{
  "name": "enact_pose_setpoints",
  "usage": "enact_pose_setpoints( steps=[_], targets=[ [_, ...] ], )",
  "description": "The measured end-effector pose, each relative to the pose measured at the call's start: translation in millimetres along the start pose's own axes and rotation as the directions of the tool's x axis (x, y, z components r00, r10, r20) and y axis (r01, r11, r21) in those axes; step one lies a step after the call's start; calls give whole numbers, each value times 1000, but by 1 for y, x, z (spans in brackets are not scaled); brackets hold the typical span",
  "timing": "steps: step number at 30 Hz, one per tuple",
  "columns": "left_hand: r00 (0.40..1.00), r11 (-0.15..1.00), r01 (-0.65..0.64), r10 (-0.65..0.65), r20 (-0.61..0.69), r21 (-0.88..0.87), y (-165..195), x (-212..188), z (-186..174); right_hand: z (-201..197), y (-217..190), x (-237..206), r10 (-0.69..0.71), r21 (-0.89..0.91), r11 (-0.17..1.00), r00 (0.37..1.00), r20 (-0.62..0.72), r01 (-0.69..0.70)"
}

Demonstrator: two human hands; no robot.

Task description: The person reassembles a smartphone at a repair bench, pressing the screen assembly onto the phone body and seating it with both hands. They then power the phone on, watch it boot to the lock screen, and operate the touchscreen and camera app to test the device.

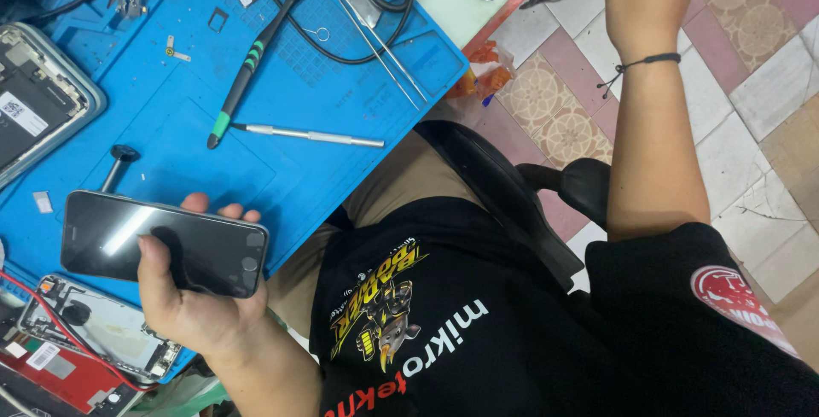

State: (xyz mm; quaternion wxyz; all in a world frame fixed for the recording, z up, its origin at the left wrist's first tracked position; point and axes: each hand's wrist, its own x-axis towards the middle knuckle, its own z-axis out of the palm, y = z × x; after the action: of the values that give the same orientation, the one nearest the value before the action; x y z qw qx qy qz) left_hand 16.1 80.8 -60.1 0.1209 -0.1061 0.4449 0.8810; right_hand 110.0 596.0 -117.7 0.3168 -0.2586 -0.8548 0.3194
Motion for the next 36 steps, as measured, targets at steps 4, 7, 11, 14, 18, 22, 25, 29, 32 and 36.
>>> enact_pose_setpoints(
  steps=[4, 7, 11, 14, 18, 22, 25, 29, 32, 36],
  targets=[
    [997, 997, -66, 68, 38, -49, -3, 1, -5, -8, 7, -9, 68, -54, 996, 998, -12, -69],
    [996, 991, -50, 59, 73, -122, -4, 1, -9, -7, 12, -9, 235, 158, 958, 971, 39, -238],
    [995, 990, -47, 58, 80, -132, -3, 1, -2, -6, 10, -11, 399, 342, 790, 850, 344, -509],
    [997, 991, -42, 50, 64, -125, -1, -3, 12, -12, 4, -24, 406, 147, 783, 675, 616, -605],
    [983, 988, -152, 155, 99, -37, -4, -8, 33, -18, -20, -45, 414, -151, 814, 376, 829, -561],
    [987, 985, -131, 140, 75, -116, -14, -7, 54, -6, -58, -59, 242, -129, 852, 164, 956, -507],
    [985, 982, -103, 123, 121, -161, -21, -4, 70, 3, -92, -64, -85, 152, 764, 136, 987, -627],
    [985, 979, -50, 81, 150, -199, -29, -2, 92, 23, -142, -75, -449, 587, 295, 433, 782, -754],
    [986, 975, -54, 87, 141, -217, -35, -2, 106, 36, -179, -93, -137, 661, 118, 647, 750, -741],
    [991, 979, -44, 68, 119, -199, -38, -5, 111, 51, -205, -102, -1, 724, 36, 724, 690, -689]
  ],
)
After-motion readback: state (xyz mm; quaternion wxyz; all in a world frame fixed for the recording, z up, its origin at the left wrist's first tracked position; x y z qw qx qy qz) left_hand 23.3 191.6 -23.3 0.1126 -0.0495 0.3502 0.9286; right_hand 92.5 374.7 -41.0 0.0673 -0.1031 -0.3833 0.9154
